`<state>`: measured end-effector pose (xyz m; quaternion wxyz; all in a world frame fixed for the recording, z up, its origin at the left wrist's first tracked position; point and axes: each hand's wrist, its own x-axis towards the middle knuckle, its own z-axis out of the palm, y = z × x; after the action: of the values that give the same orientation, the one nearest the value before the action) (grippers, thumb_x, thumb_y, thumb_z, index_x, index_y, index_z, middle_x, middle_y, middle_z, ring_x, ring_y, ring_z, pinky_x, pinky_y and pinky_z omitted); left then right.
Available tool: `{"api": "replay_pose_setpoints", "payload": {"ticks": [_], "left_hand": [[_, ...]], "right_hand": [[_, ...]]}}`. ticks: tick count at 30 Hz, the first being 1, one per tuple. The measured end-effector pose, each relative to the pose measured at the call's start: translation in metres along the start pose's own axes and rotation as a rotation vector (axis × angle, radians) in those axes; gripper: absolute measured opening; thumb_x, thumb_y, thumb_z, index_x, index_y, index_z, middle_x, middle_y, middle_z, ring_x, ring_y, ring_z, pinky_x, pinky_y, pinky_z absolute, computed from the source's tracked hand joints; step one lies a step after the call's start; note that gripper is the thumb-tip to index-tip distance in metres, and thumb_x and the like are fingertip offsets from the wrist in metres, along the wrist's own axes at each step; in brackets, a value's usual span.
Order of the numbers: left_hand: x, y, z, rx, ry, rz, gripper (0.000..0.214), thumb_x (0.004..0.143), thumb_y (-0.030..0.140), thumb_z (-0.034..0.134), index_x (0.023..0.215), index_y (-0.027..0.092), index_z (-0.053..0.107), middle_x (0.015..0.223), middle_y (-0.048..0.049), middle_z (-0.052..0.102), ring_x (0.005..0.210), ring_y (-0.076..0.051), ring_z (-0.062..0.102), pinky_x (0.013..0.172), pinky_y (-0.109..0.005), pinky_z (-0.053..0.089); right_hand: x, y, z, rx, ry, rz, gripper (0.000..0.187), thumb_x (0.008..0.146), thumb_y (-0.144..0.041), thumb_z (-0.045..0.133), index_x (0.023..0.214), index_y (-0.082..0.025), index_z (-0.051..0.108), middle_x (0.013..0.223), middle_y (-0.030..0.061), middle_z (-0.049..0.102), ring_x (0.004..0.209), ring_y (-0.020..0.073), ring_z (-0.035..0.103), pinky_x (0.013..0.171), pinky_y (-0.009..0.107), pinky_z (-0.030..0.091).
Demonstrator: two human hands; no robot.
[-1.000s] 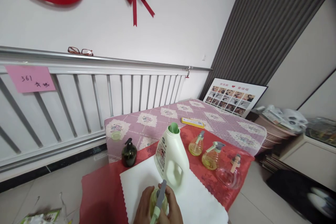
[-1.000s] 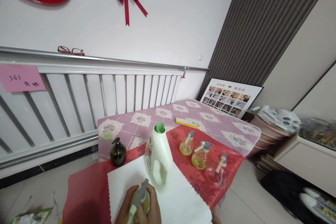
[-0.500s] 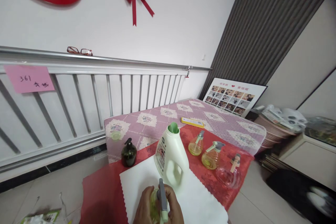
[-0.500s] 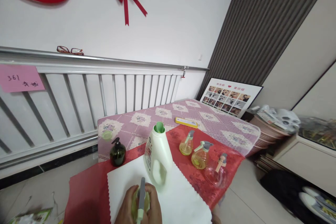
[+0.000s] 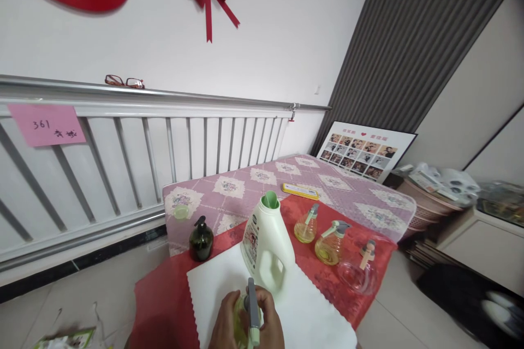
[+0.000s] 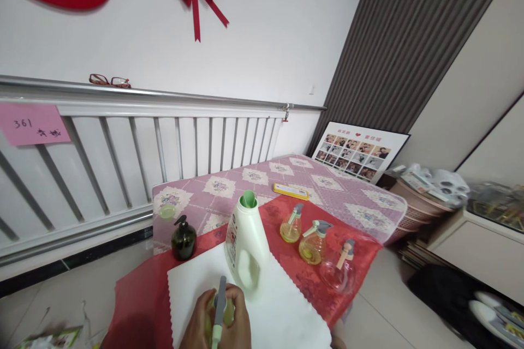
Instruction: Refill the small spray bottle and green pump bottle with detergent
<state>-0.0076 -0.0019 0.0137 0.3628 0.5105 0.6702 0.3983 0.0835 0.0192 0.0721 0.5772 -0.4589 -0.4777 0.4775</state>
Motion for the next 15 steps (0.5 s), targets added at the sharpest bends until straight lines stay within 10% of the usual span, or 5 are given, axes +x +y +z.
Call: {"api": "replay_pose_setpoints", "payload": {"ticks": [15], "left_hand": [[-0.002,0.001,0.005,-0.005,0.108,0.036,0.058,0.088,0.045,0.055,0.141,0.02,0.053,0.139,-0.0157,0.069,0.125,-0.03,0.069,0.102,-0.037,0.059]], "right_hand": [[-0.002,0.014,0.0,-0.003,0.023,0.173,0.047,0.068,-0.05,0.081,0.105,-0.028,0.065,0.068,-0.0032,0.063,0.064,0.0212,0.062,0.061,0.031,0.053]]}}
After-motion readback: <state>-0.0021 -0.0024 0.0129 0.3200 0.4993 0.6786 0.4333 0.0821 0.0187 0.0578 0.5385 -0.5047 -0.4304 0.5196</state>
